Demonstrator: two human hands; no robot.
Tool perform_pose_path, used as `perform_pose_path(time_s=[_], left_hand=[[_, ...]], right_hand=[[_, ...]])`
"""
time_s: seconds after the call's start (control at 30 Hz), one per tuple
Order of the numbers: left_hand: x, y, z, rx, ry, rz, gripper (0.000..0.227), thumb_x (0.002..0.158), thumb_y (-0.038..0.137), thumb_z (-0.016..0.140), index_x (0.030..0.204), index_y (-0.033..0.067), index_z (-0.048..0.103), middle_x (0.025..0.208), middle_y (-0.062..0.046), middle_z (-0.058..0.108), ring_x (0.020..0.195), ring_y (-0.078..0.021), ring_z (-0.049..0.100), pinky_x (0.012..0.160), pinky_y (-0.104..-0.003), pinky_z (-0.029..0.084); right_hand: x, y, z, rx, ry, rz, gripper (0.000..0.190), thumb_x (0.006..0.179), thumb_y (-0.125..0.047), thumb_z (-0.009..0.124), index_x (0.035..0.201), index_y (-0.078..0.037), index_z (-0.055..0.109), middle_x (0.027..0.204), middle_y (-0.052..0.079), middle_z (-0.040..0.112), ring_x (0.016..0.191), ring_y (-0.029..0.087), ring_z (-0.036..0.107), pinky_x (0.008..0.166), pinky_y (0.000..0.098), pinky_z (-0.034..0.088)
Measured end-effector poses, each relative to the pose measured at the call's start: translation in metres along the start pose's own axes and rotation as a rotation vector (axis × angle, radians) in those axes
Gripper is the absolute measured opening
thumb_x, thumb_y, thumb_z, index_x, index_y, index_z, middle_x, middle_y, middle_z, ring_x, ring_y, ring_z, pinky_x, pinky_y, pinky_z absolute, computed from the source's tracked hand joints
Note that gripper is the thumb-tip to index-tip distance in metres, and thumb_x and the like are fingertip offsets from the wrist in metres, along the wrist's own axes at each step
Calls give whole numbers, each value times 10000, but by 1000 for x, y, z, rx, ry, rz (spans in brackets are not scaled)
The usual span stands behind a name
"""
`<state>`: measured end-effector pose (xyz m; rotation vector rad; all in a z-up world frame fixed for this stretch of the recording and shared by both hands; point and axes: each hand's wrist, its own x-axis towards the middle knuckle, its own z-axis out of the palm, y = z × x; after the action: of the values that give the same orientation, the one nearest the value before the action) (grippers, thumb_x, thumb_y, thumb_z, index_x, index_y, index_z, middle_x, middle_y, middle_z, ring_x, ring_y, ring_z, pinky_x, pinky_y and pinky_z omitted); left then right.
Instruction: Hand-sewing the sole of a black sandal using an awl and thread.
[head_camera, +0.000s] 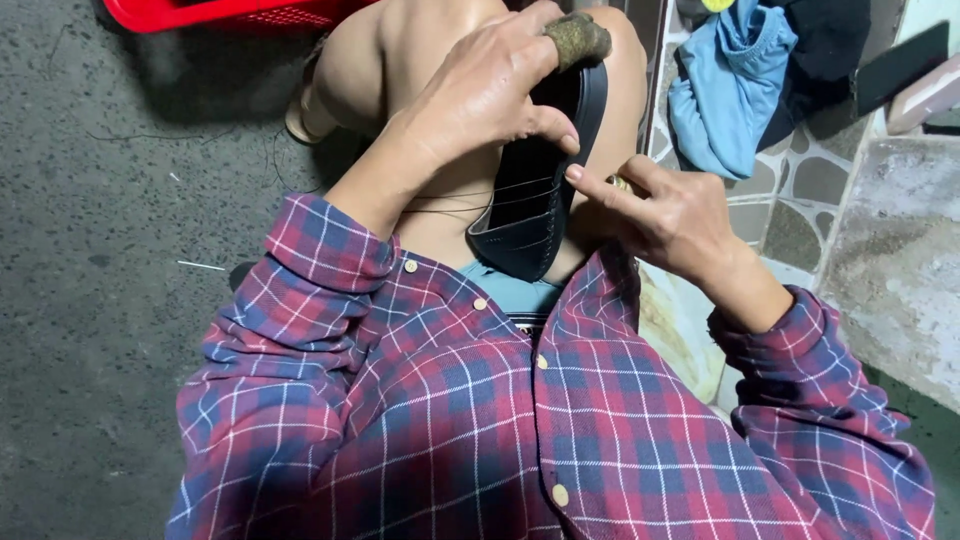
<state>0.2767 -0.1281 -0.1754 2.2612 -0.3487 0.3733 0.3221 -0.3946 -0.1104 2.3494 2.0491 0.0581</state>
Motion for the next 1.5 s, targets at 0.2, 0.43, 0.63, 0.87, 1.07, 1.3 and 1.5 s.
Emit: perform_pose_path(time_s=[0.2, 0.43, 0.63, 0.87, 1.07, 1.3, 1.5], left_hand=[[1, 0, -3, -35, -23, 17, 768, 644, 494, 968, 1111, 4, 606, 993, -143, 532, 759, -347, 563, 581, -457, 469], [-1, 5, -5, -10, -11, -10, 707, 657, 425, 941, 1141, 24, 618, 1133, -142, 574, 902, -364, 562, 710, -451, 464], [-43, 65, -24, -25, 116, -105, 581, 823, 297, 838, 1093, -149, 582, 1164, -270, 538, 1031, -425, 565, 866, -483, 490], [-82, 89, -14, 123, 14, -269, 229, 874, 278, 678, 778, 70, 662, 698, -73, 588, 678, -284, 624, 597, -378, 507], [-70, 84, -27, -629, 18, -244, 78, 895, 122, 676, 933, 55, 691, 946, -94, 669, 888, -266, 665, 778, -357, 531], [-59, 97, -24, -1035, 209, -291, 83, 920, 55, 630, 963, 1, 676, 949, -109, 662, 879, -195, 653, 814, -311, 535], [-65, 82, -13, -268, 249, -274, 85, 862, 10, 658, 933, 37, 697, 836, -118, 632, 783, -344, 652, 704, -411, 538]], right_hand=[[6, -3, -3, 60, -18, 2, 434, 1051, -309, 630, 1459, -291, 482, 872, -1, 555, 495, 116, 371, 372, 255, 272], [13, -6, 5, 161, 104, 7, 377, 1001, -161, 683, 1362, -228, 600, 847, 16, 577, 505, 146, 434, 384, 282, 310], [11, -4, 4, 137, 91, 27, 425, 981, -214, 704, 1383, -281, 587, 868, -12, 604, 522, 158, 487, 391, 299, 357], [20, -17, -17, 204, 93, 141, 364, 913, -166, 636, 1247, -293, 703, 813, 11, 601, 598, 217, 611, 539, 329, 506], [19, -19, -20, 230, 108, 144, 362, 920, -187, 617, 1264, -288, 665, 850, 18, 595, 637, 214, 625, 543, 345, 510], [17, -18, -18, 209, 145, 119, 354, 943, -193, 568, 1274, -273, 664, 848, 41, 593, 601, 228, 601, 548, 335, 511], [18, -21, -21, 122, 124, 98, 373, 927, -172, 542, 1273, -244, 662, 835, 48, 577, 576, 215, 575, 531, 335, 506]])
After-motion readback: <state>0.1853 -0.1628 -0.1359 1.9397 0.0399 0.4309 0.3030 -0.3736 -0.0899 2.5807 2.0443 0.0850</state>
